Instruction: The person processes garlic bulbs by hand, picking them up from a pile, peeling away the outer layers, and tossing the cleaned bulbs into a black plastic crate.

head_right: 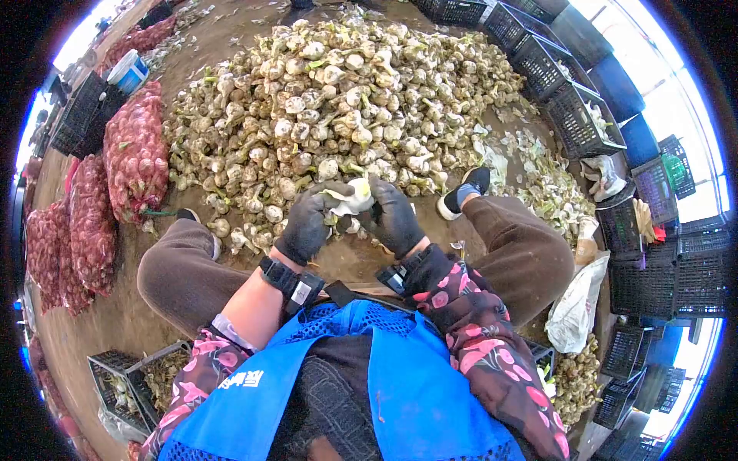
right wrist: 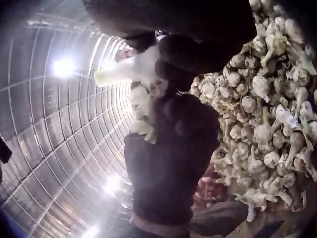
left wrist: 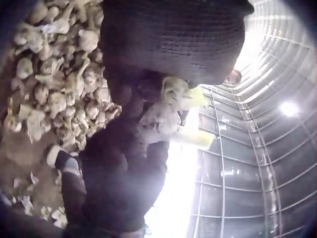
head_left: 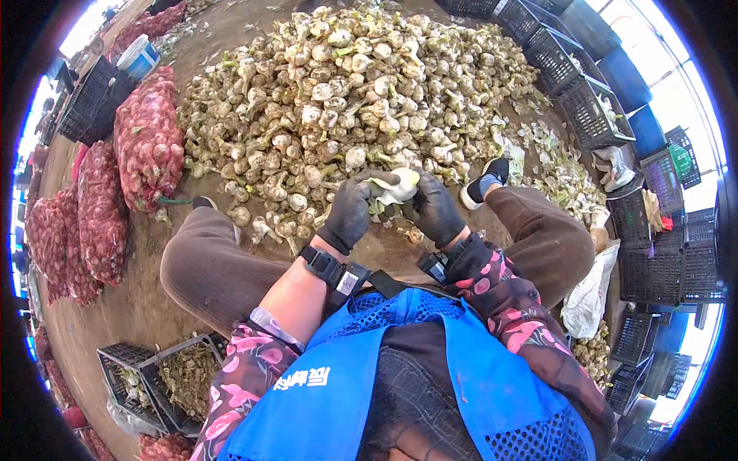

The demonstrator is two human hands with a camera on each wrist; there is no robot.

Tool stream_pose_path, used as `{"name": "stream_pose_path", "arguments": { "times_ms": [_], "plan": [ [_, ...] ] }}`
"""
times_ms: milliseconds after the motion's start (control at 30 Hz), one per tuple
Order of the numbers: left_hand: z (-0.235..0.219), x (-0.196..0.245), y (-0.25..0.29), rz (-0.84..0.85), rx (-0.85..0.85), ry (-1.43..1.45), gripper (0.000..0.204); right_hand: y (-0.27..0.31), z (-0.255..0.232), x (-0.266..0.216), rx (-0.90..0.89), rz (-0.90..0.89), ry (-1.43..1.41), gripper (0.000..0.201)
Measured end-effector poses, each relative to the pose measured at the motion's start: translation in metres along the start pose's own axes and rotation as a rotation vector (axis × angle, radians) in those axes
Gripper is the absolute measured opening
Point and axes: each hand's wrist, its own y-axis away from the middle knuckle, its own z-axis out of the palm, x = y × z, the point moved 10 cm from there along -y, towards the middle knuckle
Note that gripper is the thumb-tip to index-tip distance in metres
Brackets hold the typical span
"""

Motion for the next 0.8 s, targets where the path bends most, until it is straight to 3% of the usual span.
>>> {"name": "stream_pose_path", "arguments": {
  "times_ms": [33, 67, 100, 133, 167, 200, 233, 300, 333, 367, 433, 467, 500, 567, 633, 667, 700, 767, 800],
  "plan": [
    [-0.006, -0.007, -0.003, 0.012, -0.006, -0.045, 0.03, 0.006, 0.002, 0.011, -0.028, -0.009, 0.154, 0.024],
    [-0.017, 0.003, -0.007, 0.257, 0.058, -0.185, 0.024, 0.005, 0.007, 0.021, -0.129, 0.209, -0.111, 0.026],
    [-0.026, -0.007, -0.01, 0.258, 0.064, -0.178, 0.024, 0.006, 0.007, 0.022, -0.137, 0.21, -0.108, 0.026],
    [-0.044, -0.02, -0.013, 0.186, 0.164, -0.432, 0.021, 0.016, 0.019, 0.04, -0.126, 0.478, -0.716, 0.025],
    [-0.066, -0.033, -0.015, 0.111, 0.268, -0.683, 0.018, 0.015, 0.021, 0.034, -0.121, 0.52, -0.809, 0.025],
    [-0.045, -0.039, -0.02, 0.248, 0.095, -1.644, 0.019, 0.013, 0.023, 0.027, -0.113, 0.564, -0.903, 0.026],
    [-0.048, -0.051, -0.021, 0.251, 0.102, -1.641, 0.019, 0.012, 0.025, 0.021, -0.102, 0.61, -0.995, 0.028],
    [-0.005, -0.083, -0.012, 0.189, -0.377, -1.097, 0.043, 0.003, 0.019, 0.016, -0.03, 0.543, -1.221, 0.033],
    [-0.009, -0.091, -0.005, 0.136, -0.395, -1.17, 0.051, 0.011, 0.015, 0.048, 0.074, 0.588, -1.112, 0.039],
    [-0.018, -0.099, 0.001, 0.079, -0.409, -1.24, 0.06, 0.014, 0.005, 0.057, 0.087, 0.573, -0.991, 0.039],
    [-0.05, -0.071, -0.002, -0.113, -0.11, -1.259, 0.041, 0.019, -0.004, 0.066, 0.087, 0.61, -0.961, 0.038],
    [-0.058, -0.061, -0.011, -0.297, -0.05, -1.579, 0.029, 0.02, -0.004, 0.068, 0.09, 0.614, -0.963, 0.038],
    [-0.061, -0.046, -0.014, -0.17, 0.007, -1.441, 0.029, 0.018, -0.007, 0.071, 0.097, 0.602, -0.852, 0.039],
    [-0.043, -0.042, -0.014, 0.077, -0.157, -0.984, 0.04, 0.017, -0.006, 0.073, 0.099, 0.583, -0.746, 0.04],
    [-0.011, -0.021, -0.002, 0.009, -0.094, -0.794, 0.06, 0.014, -0.001, 0.072, 0.097, 0.522, -0.628, 0.038],
    [-0.007, -0.032, -0.002, -0.115, -0.152, -0.627, 0.066, 0.016, 0.003, 0.074, 0.1, 0.563, -0.675, 0.038],
    [-0.003, -0.032, 0.0, -0.121, -0.146, -0.625, 0.066, 0.017, 0.004, 0.073, 0.095, 0.569, -0.679, 0.038],
    [0.014, -0.038, 0.005, -0.249, -0.17, 0.279, 0.064, 0.008, -0.003, 0.052, -0.042, 0.421, -0.17, 0.039],
    [0.008, -0.031, -0.004, -0.073, -0.178, -0.033, 0.063, 0.002, -0.002, 0.033, -0.08, 0.451, -0.21, 0.036]
  ]
}}
